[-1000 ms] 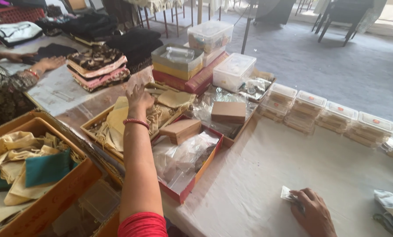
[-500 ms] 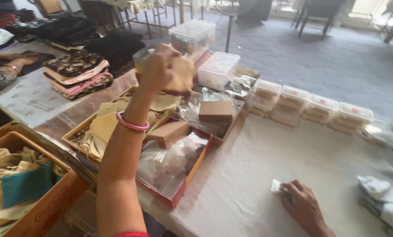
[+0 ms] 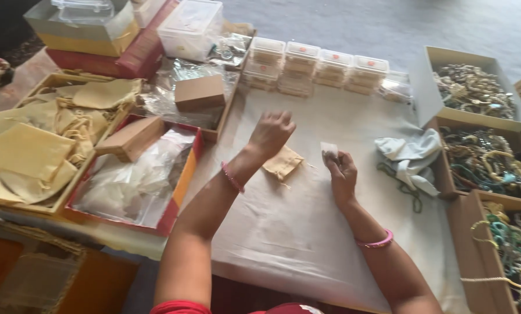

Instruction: The person picks up jewelry items from boxes, wipes them with a white cloth, and places them into small plastic containers or cloth pouches. They then seal the containers and arrange them on the table.

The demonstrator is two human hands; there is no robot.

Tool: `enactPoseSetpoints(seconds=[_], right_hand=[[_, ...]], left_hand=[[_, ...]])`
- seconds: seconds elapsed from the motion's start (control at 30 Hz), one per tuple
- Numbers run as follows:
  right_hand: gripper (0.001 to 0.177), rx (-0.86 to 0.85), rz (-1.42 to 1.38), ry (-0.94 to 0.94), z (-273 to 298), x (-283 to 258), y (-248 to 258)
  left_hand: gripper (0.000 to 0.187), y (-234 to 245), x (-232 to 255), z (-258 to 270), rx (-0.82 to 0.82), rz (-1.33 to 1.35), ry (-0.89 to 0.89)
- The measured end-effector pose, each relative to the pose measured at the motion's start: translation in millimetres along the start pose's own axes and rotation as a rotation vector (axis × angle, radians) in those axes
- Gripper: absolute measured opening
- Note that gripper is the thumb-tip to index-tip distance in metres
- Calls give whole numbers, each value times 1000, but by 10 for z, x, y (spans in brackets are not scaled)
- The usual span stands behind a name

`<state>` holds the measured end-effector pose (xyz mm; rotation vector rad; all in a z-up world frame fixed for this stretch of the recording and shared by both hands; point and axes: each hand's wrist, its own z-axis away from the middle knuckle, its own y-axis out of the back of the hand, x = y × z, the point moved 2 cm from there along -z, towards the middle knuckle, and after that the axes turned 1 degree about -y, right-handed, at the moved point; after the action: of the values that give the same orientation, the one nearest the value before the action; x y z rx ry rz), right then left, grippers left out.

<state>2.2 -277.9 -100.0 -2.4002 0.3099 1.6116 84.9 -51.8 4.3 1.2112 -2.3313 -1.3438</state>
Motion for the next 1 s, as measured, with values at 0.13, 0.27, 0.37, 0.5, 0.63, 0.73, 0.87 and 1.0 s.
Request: enactPoseSetpoints(seconds=[0.13, 0.27, 0.37, 0.5, 0.63, 0.73, 0.87, 1.0], right_hand=[[18, 56, -151, 8, -4, -119, -1], [20, -37, 328, 268, 117, -507, -132], [25, -154, 582, 472, 247, -748, -262], [29, -320, 778, 785, 355, -983, -395], [28, -405, 848, 835, 358, -905, -410], [25, -472, 931, 814, 363, -834, -420], [26, -311, 1023, 812, 380, -852, -430], [22, -281, 1186, 859, 398, -788, -424]], left_hand=[[35, 40, 353, 316, -572, 529, 264], [31, -104, 429, 583, -364, 618, 335], [24, -92, 371, 638, -275, 733, 407], [23, -215, 302, 678, -219, 1009, 546], [19, -198, 373, 667, -153, 1070, 516], [17, -42, 460, 632, -99, 919, 448], [13, 55, 552, 638, -5, 826, 348], [10, 65, 605, 657, 18, 793, 299]])
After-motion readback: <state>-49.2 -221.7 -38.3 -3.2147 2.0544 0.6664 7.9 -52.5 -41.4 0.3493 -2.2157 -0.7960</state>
